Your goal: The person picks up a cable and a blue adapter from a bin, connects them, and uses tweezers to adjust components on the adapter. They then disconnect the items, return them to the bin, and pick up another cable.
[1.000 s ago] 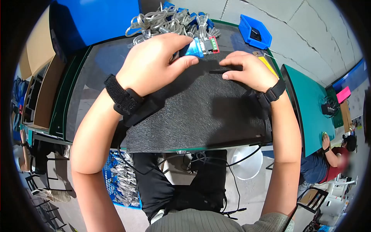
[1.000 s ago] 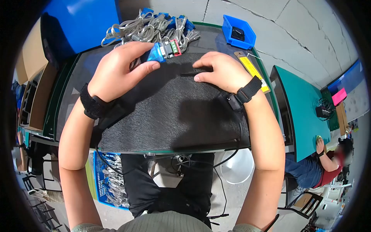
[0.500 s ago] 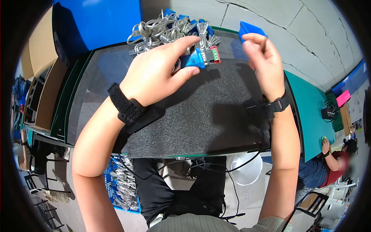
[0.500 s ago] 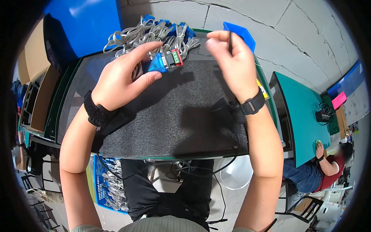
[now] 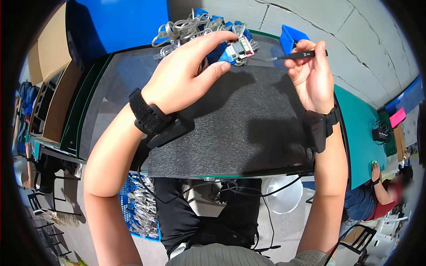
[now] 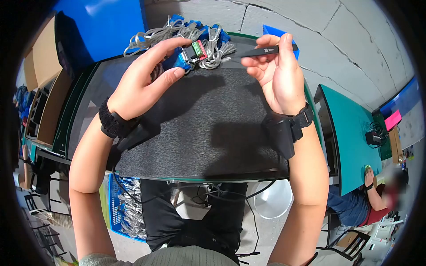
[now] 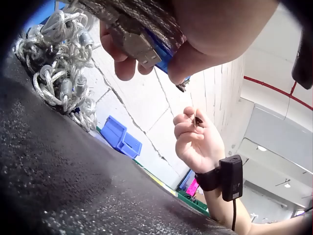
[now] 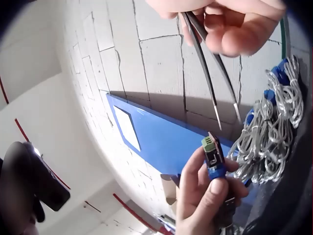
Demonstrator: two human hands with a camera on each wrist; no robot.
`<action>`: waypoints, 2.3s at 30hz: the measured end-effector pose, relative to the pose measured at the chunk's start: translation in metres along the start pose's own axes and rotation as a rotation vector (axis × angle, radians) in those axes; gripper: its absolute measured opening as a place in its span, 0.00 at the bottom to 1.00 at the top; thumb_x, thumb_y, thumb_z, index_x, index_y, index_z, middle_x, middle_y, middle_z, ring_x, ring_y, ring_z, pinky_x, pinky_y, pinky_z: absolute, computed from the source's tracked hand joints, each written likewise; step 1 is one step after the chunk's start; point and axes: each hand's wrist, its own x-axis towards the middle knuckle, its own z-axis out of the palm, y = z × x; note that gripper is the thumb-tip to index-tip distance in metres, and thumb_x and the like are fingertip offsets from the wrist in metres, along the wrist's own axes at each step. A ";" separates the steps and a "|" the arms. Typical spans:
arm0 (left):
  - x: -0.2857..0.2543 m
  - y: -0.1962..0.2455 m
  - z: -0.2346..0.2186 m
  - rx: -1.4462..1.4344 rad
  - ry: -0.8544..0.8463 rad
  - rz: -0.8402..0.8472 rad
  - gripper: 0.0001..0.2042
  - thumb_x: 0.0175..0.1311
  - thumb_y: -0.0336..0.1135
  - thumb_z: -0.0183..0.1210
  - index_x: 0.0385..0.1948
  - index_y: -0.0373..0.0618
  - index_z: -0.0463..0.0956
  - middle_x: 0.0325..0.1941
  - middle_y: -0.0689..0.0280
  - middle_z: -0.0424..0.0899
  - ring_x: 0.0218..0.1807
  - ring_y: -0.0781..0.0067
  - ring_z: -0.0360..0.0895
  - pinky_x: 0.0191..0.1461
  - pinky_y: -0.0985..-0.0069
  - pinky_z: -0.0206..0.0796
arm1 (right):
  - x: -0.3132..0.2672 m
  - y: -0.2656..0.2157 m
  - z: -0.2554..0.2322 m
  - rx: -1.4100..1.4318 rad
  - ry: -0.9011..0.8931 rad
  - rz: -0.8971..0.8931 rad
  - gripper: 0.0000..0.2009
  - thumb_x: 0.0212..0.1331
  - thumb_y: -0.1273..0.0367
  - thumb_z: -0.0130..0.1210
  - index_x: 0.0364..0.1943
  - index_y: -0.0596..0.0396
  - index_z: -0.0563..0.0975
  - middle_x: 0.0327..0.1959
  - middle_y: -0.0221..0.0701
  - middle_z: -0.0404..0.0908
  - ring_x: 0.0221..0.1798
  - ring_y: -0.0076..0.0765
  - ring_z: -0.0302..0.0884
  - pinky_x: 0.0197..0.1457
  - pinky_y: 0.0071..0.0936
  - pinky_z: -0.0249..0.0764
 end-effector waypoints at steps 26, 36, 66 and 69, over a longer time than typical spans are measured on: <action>0.001 0.018 -0.004 0.096 0.216 -0.125 0.17 0.48 0.36 0.67 0.41 0.44 0.77 0.35 0.68 0.78 0.35 0.76 0.69 0.43 0.79 0.65 | -0.010 0.011 0.022 -0.176 -0.242 -0.466 0.12 0.62 0.72 0.56 0.48 0.61 0.71 0.46 0.42 0.77 0.48 0.41 0.81 0.49 0.27 0.80; -0.002 0.015 0.000 0.266 0.166 0.037 0.17 0.47 0.36 0.67 0.41 0.45 0.78 0.36 0.63 0.83 0.34 0.66 0.79 0.38 0.77 0.68 | -0.018 0.006 0.028 -0.302 -0.165 -0.512 0.10 0.62 0.75 0.54 0.46 0.62 0.70 0.44 0.41 0.77 0.45 0.37 0.81 0.48 0.26 0.79; -0.005 0.015 0.005 0.350 0.072 0.050 0.16 0.45 0.39 0.66 0.38 0.50 0.76 0.28 0.64 0.80 0.29 0.62 0.77 0.32 0.70 0.67 | -0.019 0.013 0.030 -0.647 -0.219 -0.643 0.06 0.52 0.79 0.60 0.34 0.57 0.78 0.36 0.32 0.81 0.38 0.29 0.76 0.42 0.23 0.73; -0.005 0.015 0.005 0.359 0.074 0.057 0.16 0.45 0.39 0.66 0.38 0.50 0.76 0.29 0.64 0.80 0.29 0.62 0.77 0.32 0.70 0.68 | -0.020 0.012 0.032 -0.634 -0.208 -0.625 0.07 0.51 0.79 0.61 0.34 0.58 0.78 0.35 0.32 0.81 0.38 0.30 0.77 0.42 0.24 0.73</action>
